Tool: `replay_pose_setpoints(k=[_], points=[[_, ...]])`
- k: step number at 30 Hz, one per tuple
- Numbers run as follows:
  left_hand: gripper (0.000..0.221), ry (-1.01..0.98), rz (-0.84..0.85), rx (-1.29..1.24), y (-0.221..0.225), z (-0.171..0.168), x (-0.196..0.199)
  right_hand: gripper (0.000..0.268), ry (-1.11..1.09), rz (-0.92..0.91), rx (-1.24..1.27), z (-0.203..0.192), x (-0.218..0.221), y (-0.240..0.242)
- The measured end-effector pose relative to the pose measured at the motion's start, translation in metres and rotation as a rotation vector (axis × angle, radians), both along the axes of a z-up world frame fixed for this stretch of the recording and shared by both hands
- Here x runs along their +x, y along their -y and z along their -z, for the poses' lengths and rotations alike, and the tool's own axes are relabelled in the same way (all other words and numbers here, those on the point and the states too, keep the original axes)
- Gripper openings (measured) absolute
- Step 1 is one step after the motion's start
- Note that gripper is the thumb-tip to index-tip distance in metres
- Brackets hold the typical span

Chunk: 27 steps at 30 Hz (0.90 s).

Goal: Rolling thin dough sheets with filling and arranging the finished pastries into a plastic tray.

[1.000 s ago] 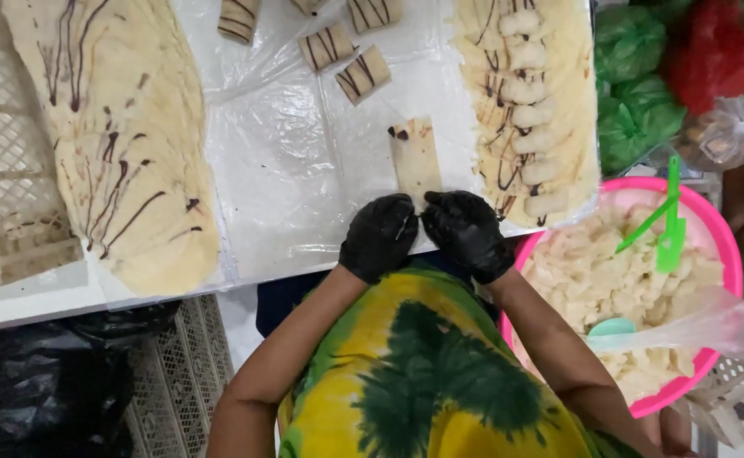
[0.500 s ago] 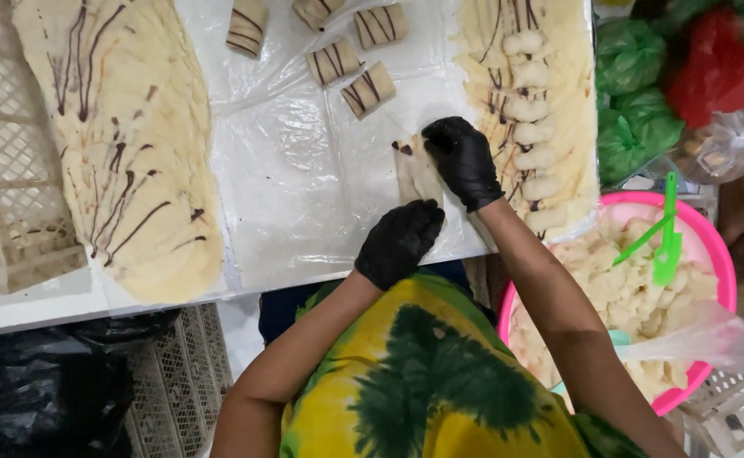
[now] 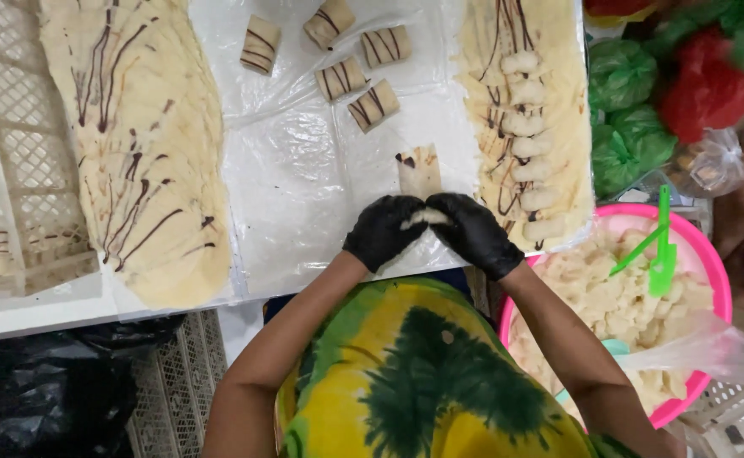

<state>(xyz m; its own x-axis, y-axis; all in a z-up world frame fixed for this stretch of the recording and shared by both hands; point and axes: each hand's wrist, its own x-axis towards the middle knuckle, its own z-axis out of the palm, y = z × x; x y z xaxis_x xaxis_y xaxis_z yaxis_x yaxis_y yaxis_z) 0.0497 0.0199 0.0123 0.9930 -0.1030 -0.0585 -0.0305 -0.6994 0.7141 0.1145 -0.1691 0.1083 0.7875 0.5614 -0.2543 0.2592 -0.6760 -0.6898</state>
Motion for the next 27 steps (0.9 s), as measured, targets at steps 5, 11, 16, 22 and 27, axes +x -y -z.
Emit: replay_pose_setpoints(k=[5,11,16,22,27], points=[[0.088,-0.035,-0.108,-0.397,-0.009,-0.015,0.020,0.036,0.112,0.085,0.014,0.018,0.039,-0.018],[0.078,0.229,-0.217,0.088,-0.004,-0.009,0.027,0.040,-0.029,0.332,0.312,0.011,0.039,-0.022],[0.054,0.122,-0.355,-0.006,-0.020,-0.017,0.057,0.044,-0.045,0.339,0.376,0.020,0.062,-0.030],[0.090,0.196,0.172,0.286,-0.028,-0.016,0.084,0.034,0.042,0.537,0.099,0.006,0.088,-0.031],[0.060,0.618,-0.101,0.651,-0.052,-0.073,0.075,0.026,0.200,0.689,0.295,-0.009,0.115,0.036]])
